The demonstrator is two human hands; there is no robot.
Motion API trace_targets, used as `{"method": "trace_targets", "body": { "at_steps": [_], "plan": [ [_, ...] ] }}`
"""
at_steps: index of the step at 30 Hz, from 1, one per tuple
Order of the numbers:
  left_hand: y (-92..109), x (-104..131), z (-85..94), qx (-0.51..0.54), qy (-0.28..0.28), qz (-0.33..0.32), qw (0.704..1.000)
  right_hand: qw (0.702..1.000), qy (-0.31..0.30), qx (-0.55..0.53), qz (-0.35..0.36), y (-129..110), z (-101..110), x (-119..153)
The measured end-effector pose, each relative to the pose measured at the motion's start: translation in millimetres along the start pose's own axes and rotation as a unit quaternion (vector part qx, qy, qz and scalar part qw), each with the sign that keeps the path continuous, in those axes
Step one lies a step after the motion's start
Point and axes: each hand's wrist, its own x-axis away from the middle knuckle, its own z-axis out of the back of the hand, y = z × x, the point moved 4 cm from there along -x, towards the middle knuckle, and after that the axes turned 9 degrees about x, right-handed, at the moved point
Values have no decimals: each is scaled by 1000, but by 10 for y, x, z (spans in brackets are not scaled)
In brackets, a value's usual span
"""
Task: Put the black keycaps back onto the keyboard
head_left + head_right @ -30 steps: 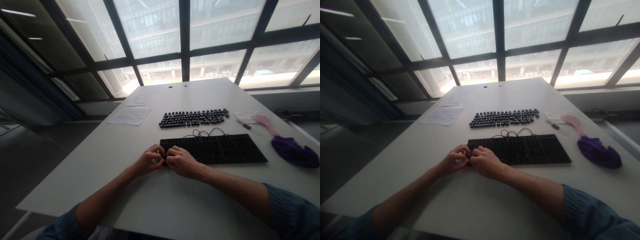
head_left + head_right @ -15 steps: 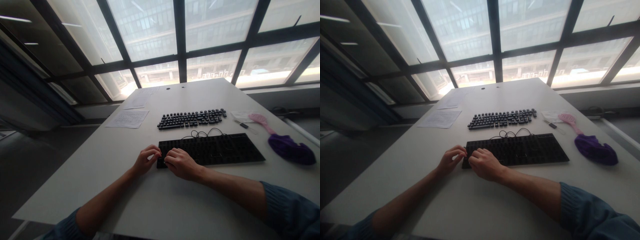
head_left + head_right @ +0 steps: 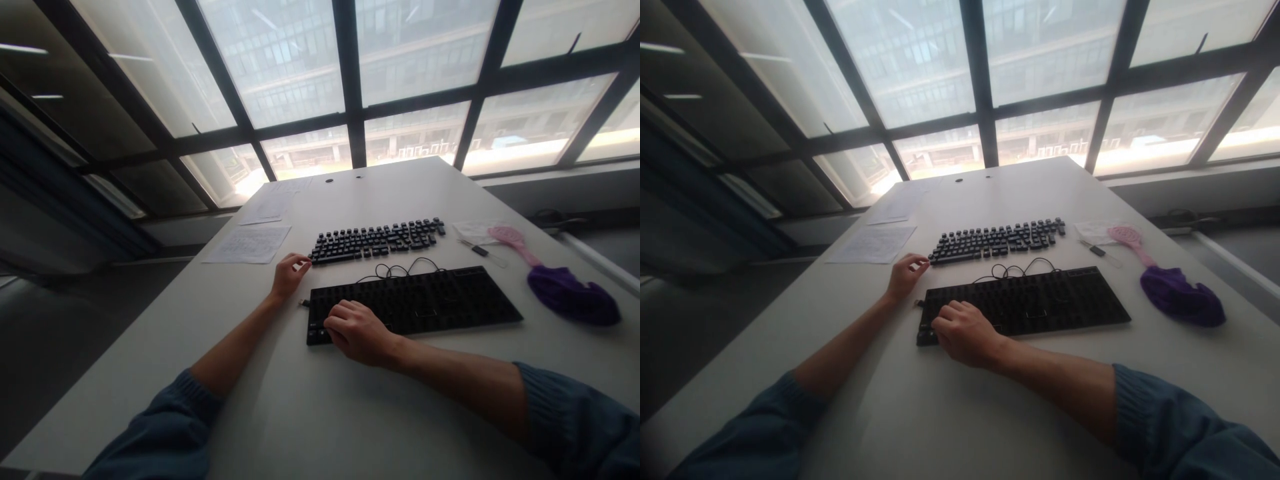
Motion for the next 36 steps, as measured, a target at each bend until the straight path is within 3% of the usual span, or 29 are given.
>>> {"method": "trace_targets", "body": {
  "at_steps": [11,22,36],
  "plan": [
    [-84,-7,-94,-49,-41,-24,998,1000,-3,-14,-1,1,11,2],
    [-67,-32,-98,-73,-32,-45,996,1000,-1,-22,-10,6,0,7],
    [-54,-13,-94,-83,-37,-26,996,999,-4,-30,-15,18,-27,11]
  ]
}}
